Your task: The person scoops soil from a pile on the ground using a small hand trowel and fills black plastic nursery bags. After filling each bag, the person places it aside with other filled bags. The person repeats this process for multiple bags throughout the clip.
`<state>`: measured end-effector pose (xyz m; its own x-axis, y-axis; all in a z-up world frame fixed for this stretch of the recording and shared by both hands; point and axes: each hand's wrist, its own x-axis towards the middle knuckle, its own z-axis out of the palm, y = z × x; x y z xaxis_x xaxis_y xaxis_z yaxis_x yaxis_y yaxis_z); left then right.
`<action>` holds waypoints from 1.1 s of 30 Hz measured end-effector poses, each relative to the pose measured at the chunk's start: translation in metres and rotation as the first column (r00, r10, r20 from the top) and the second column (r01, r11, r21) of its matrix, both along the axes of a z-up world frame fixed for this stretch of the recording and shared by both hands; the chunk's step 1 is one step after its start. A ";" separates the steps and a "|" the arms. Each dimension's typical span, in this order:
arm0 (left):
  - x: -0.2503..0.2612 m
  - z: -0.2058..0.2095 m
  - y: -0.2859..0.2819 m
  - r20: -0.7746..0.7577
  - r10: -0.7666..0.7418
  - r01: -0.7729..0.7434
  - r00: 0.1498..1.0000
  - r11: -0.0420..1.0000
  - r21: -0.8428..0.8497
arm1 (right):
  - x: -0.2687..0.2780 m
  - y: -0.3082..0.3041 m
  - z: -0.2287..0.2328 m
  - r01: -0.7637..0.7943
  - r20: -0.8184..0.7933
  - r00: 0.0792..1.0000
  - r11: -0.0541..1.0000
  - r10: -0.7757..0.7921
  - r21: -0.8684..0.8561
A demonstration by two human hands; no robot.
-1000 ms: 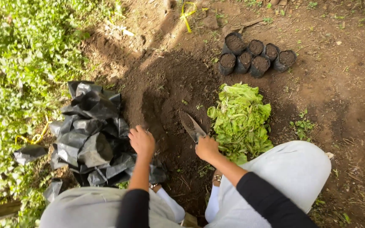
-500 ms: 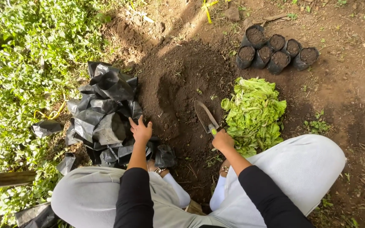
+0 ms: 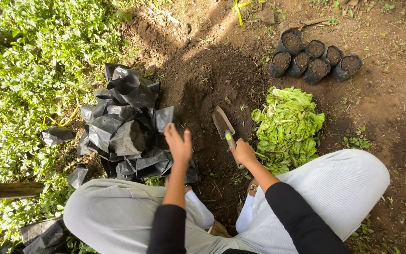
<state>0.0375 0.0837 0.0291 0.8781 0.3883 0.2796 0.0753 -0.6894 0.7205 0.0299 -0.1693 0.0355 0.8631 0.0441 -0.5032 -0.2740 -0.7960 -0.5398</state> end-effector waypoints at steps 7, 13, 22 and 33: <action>-0.070 0.084 -0.093 -0.117 -0.394 0.383 0.912 0.918 -0.103 | 0.035 0.001 0.075 0.161 0.139 0.970 0.959 -0.197 0.235; -0.085 0.077 -0.103 -0.119 -0.631 0.638 0.767 0.770 0.023 | 0.039 -0.024 0.133 0.233 0.074 0.956 0.884 -0.285 0.405; -0.093 0.039 -0.101 -0.268 -0.625 0.677 0.733 0.708 0.201 | 0.042 -0.026 0.122 0.076 0.008 0.996 0.937 -0.083 0.340; -0.084 0.045 -0.106 -0.183 -0.376 0.351 0.908 0.923 -0.158 | 0.039 -0.011 0.093 -0.041 0.295 0.953 0.940 -0.065 0.339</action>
